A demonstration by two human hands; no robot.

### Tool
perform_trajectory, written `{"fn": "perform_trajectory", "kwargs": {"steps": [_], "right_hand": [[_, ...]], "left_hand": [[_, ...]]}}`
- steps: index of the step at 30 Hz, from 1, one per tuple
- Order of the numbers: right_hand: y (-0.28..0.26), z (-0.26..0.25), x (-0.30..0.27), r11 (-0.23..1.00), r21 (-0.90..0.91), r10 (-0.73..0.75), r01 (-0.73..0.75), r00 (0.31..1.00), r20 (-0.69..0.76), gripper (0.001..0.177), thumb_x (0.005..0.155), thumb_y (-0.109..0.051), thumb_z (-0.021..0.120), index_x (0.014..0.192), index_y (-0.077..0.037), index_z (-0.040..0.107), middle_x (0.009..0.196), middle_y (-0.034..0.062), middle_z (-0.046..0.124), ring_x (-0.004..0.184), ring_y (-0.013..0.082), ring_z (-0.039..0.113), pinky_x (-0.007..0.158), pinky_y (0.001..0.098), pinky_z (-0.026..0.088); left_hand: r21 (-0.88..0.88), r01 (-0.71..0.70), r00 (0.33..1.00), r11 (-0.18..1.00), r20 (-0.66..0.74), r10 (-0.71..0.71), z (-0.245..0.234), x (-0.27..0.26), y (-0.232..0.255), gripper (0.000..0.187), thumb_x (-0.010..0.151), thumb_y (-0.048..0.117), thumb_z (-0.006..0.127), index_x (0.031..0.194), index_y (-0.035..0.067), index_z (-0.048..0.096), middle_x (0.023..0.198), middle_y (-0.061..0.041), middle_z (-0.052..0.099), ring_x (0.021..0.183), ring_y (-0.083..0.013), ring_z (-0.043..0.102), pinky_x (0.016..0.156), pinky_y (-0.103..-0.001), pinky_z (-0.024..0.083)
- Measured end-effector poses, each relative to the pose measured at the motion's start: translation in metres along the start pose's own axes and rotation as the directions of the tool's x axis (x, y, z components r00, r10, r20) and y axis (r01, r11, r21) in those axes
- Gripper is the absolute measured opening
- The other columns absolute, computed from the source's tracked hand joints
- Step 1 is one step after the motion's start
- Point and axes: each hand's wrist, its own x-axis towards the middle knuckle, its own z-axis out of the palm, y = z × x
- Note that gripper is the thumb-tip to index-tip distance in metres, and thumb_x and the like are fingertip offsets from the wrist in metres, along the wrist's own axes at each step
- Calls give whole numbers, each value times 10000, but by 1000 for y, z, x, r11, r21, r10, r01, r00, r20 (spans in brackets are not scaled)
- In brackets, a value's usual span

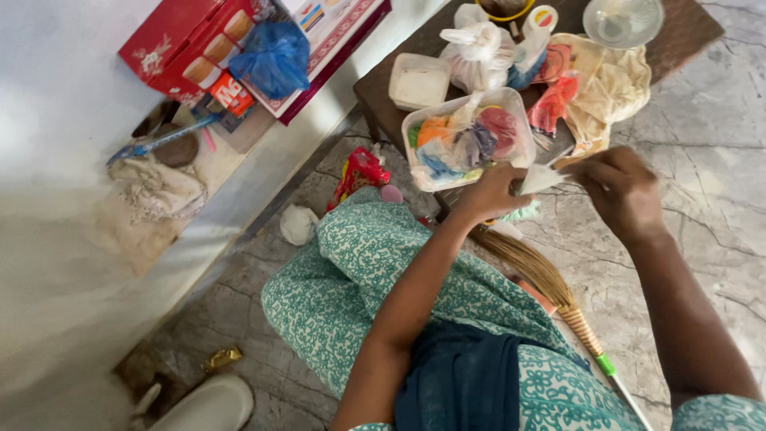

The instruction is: The person sits on the floor and sorts small colorful items from a plastic container into separate plastic bags. They handle each item individually, place it into a bag, and set the bag aside. The person then wipes the inside of the container with a cloth.

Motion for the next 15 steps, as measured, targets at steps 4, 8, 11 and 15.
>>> {"fn": "perform_trajectory", "kwargs": {"steps": [4, 8, 11, 15], "right_hand": [[21, 25, -38, 865, 301, 407, -401, 912, 43, 142, 1071, -248, 753, 1119, -116, 770, 941, 44, 672, 796, 153, 610, 701, 299, 485], [39, 77, -74, 64, 648, 495, -759, 588, 640, 212, 1001, -262, 717, 1118, -86, 701, 925, 47, 646, 839, 157, 563, 765, 324, 480], [39, 120, -99, -397, 783, 45, -479, 842, 538, 363, 911, -109, 721, 1259, -106, 619, 1122, 37, 647, 1030, 162, 604, 894, 361, 503], [78, 131, -62, 772, 617, -70, -155, 943, 325, 267, 903, -130, 674, 1150, -35, 646, 1072, 113, 667, 1030, 191, 616, 914, 379, 526]], "left_hand": [[-73, -115, 954, 991, -287, 89, -22, -7, 20, 367, 706, 146, 870, 1032, 35, 744, 1015, -128, 673, 860, -246, 717, 811, -365, 609], [8, -321, 890, 947, -340, 304, -30, -4, 59, 300, 807, 75, 830, 1094, 86, 747, 1120, -88, 703, 945, -192, 722, 892, -290, 591], [-153, -489, 864, 859, -216, 454, -29, -13, 89, 297, 830, 66, 811, 1112, 144, 755, 1189, -28, 715, 1036, -177, 728, 944, -278, 584], [-77, -552, 833, 830, -14, 553, -52, -26, 93, 367, 785, 70, 805, 1136, 170, 769, 1208, -1, 712, 1080, -212, 698, 990, -345, 576]]}}
